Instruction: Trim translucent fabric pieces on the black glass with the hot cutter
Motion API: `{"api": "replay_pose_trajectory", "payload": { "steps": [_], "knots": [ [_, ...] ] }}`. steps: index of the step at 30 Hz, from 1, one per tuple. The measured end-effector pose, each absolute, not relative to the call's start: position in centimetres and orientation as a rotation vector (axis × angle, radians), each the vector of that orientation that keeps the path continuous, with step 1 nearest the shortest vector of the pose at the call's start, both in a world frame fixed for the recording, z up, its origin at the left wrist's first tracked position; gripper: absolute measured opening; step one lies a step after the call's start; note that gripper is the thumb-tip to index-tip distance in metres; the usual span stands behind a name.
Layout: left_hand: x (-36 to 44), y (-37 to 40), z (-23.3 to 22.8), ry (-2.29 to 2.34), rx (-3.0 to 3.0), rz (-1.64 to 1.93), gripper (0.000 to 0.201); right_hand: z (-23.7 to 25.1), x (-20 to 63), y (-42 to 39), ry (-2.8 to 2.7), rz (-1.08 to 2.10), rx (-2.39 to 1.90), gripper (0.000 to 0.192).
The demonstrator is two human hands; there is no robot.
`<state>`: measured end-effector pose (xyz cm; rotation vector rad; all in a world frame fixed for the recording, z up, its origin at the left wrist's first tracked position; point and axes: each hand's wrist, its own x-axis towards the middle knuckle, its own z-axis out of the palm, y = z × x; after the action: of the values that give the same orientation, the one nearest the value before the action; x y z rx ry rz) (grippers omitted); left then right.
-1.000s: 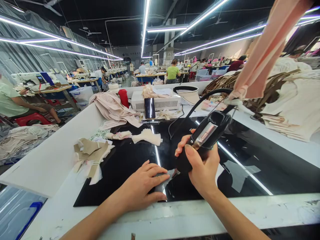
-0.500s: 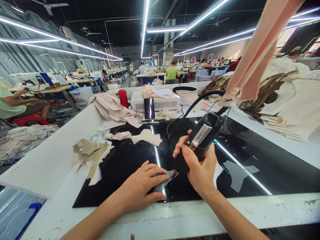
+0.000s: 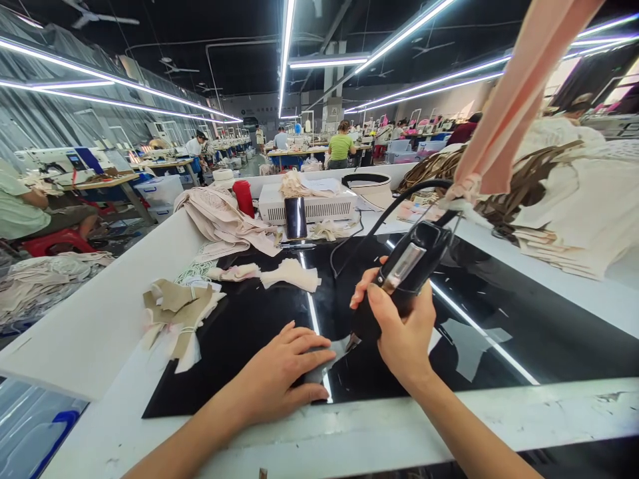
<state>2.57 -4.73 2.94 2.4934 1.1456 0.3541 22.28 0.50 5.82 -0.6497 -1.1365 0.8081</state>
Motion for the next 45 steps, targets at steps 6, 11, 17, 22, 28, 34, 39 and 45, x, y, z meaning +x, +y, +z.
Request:
{"api": "replay_pose_trajectory", "payload": {
  "steps": [6, 11, 17, 22, 28, 34, 39, 45],
  "knots": [
    [2.6, -4.7, 3.1, 1.153, 2.481, 0.338, 0.048, 6.4, 23.0, 0.9, -1.104, 0.8, -0.624, 0.028],
    [2.4, -4.7, 3.0, 1.14, 2.488, 0.343, 0.048, 6.2, 23.6, 1.4, -1.095, 0.782, -0.611, 0.031],
    [2.4, -4.7, 2.9, 1.127, 2.497, 0.39, 0.048, 6.0, 23.6, 1.4, -1.125, 0.763, -0.633, 0.028],
    [2.3, -4.6, 2.5, 1.15, 2.5, 0.375, 0.053, 6.0, 23.6, 1.6, -1.144, 0.741, -0.633, 0.02],
    [2.0, -4.2, 1.4, 1.355, 2.448, 0.584, 0.036, 6.3, 24.2, 2.0, -1.161, 0.707, -0.675, 0.026],
    [1.9, -3.7, 0.6, 1.441, 2.362, 0.721, 0.024, 7.2, 25.6, 1.9, -1.299, 0.556, -0.812, 0.042],
    [2.3, -3.8, 0.9, 1.375, 2.267, 0.783, 0.009, 6.8, 26.8, 0.5, -1.19, 0.025, -0.658, 0.048],
    [2.6, -3.8, 0.5, 1.318, 2.186, 0.891, 0.01, 3.2, 25.1, 0.0, -2.12, 0.144, -0.693, 0.025]
  ]
}}
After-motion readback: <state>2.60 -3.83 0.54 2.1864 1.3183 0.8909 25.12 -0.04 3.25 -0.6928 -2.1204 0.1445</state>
